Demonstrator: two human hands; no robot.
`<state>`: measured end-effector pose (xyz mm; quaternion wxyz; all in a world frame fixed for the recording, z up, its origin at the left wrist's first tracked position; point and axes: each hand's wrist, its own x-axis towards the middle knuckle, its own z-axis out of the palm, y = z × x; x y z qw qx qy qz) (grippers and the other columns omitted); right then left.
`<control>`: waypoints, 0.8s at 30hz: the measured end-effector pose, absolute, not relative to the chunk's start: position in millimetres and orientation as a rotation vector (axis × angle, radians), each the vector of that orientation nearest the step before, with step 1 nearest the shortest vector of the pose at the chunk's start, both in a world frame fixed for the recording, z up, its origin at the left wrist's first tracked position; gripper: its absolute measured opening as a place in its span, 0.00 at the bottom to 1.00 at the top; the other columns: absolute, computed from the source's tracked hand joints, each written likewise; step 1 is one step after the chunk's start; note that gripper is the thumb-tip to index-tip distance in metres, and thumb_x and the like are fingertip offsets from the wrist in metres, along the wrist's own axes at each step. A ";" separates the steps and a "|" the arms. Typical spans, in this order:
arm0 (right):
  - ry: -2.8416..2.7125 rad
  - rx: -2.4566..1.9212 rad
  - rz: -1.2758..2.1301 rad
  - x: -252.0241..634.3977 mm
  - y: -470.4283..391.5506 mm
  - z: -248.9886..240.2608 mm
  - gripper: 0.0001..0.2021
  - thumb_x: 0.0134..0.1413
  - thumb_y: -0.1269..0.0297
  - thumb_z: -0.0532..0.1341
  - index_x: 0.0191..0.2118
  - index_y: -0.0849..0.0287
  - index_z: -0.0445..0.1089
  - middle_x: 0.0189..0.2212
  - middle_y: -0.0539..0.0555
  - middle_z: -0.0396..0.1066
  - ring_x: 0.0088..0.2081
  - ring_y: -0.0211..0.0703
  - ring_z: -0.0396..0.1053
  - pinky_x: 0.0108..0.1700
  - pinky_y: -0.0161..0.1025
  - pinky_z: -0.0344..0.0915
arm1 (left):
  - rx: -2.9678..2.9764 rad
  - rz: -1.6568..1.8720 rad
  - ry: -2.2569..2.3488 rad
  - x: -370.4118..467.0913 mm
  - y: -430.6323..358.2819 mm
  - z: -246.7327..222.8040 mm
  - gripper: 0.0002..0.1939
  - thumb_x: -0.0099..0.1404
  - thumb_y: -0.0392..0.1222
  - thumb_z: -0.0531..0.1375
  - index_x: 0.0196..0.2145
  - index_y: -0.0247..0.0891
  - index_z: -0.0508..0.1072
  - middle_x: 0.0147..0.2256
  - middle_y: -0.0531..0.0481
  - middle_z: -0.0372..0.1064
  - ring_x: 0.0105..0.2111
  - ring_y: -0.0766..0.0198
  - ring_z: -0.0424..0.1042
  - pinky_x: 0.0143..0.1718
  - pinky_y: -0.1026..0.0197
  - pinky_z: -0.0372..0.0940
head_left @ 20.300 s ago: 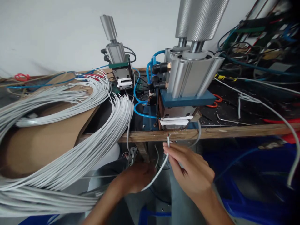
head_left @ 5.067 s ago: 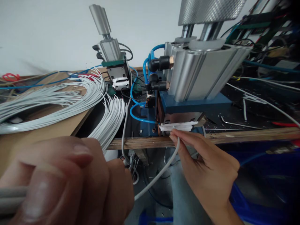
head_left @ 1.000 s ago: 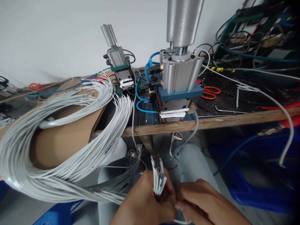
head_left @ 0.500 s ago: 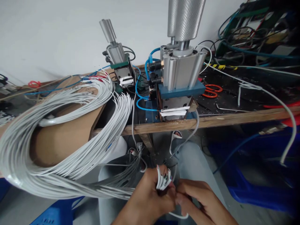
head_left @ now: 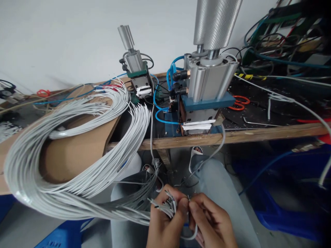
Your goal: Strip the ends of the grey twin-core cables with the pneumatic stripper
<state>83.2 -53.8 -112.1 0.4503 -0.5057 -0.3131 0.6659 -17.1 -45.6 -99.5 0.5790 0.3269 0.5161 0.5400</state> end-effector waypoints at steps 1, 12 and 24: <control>-0.804 -1.255 1.640 85.0 -52.7 -111.6 0.24 0.49 0.40 0.63 0.23 0.59 0.65 0.16 0.43 0.54 0.17 0.27 0.44 0.17 0.28 0.41 | 0.768 1.242 1.195 -18.0 -44.8 -98.8 0.19 0.56 0.55 0.67 0.26 0.37 0.70 0.19 0.59 0.60 0.19 0.72 0.57 0.22 0.68 0.51; -1.340 -1.290 1.507 110.9 -46.7 -109.2 0.21 0.60 0.49 0.55 0.21 0.56 0.60 0.18 0.45 0.55 0.22 0.34 0.55 0.23 0.32 0.51 | 1.196 0.906 1.246 -33.4 -28.7 -86.8 0.06 0.56 0.35 0.59 0.24 0.38 0.64 0.19 0.59 0.56 0.20 0.69 0.54 0.22 0.66 0.50; -0.628 -0.992 1.882 85.6 -44.7 -126.5 0.23 0.52 0.42 0.62 0.24 0.57 0.59 0.14 0.39 0.51 0.15 0.26 0.38 0.16 0.27 0.38 | 0.860 1.227 1.309 -15.8 -39.1 -90.9 0.16 0.58 0.50 0.66 0.25 0.39 0.65 0.19 0.60 0.59 0.19 0.71 0.56 0.23 0.68 0.53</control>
